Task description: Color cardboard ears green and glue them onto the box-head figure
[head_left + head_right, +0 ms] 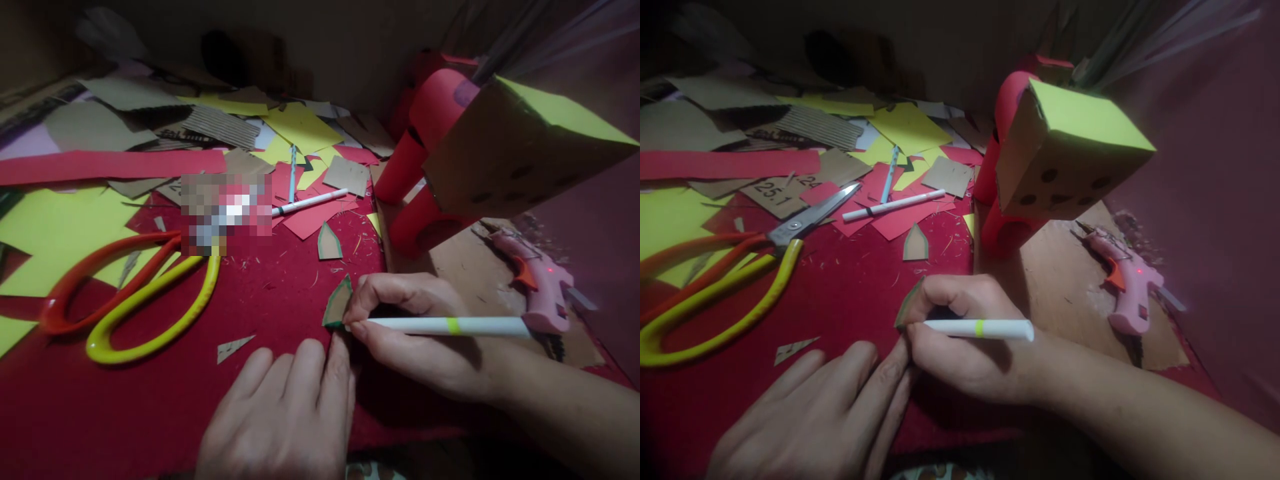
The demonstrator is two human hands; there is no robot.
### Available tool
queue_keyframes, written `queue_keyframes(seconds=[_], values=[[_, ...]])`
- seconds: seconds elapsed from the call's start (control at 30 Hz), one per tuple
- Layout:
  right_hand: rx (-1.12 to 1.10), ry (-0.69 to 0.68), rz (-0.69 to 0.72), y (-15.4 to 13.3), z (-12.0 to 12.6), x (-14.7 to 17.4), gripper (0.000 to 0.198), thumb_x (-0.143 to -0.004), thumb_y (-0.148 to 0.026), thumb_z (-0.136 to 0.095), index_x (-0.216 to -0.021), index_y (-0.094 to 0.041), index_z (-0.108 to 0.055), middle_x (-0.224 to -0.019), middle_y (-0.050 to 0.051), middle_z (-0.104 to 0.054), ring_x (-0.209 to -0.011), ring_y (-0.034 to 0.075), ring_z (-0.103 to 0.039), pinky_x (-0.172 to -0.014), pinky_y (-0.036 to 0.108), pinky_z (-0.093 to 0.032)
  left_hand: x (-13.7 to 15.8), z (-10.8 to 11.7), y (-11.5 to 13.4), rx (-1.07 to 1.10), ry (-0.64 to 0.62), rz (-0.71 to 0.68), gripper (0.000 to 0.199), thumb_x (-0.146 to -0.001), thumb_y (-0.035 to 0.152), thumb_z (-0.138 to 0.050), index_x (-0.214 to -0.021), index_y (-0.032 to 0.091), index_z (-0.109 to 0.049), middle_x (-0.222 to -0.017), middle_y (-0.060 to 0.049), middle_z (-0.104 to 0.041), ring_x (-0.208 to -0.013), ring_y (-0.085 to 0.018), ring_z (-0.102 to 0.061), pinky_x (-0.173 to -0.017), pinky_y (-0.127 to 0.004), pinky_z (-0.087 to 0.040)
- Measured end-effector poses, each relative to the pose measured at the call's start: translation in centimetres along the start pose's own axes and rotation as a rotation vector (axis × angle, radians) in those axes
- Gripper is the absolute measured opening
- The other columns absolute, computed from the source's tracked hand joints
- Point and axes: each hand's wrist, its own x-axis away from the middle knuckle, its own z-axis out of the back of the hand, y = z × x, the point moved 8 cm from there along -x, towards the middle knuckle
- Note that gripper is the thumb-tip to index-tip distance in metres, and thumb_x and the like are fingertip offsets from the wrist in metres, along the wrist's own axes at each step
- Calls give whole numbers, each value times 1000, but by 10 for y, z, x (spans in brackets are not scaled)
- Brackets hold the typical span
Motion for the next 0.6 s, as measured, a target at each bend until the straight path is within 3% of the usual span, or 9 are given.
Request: queue_keyframes(seconds=[0.1, 0.3, 0.6], values=[[-25, 54, 1, 2, 5, 1, 10, -74, -5, -59, -71, -14, -60, -63, -4, -61, -54, 5, -53, -47, 11, -40, 0, 0, 0, -24, 0, 1, 21, -87, 21, -55, -102, 11, -66, -68, -1, -60, -57, -18, -51, -68, -36, -39], [12, 30, -11, 2, 2, -1, 10, -74, -4, -59, -72, -14, -61, -64, -3, -61, -55, 5, -52, -49, 11, -40, 1, 0, 2, -22, 32, -46, 21, -87, 19, -53, -100, 10, -67, -69, -2, -62, -57, -17, -54, -69, -36, -40], [8, 148, -20, -1, 10, 1, 9, -77, -10, -58, -70, -16, -58, -63, -2, -61, -52, 7, -53, -45, 14, -40, 4, 1, 3, -51, 54, -85, 27, -83, 22, -61, -106, 9, -67, -73, -3, -66, -58, -16, -56, -66, -35, -40]])
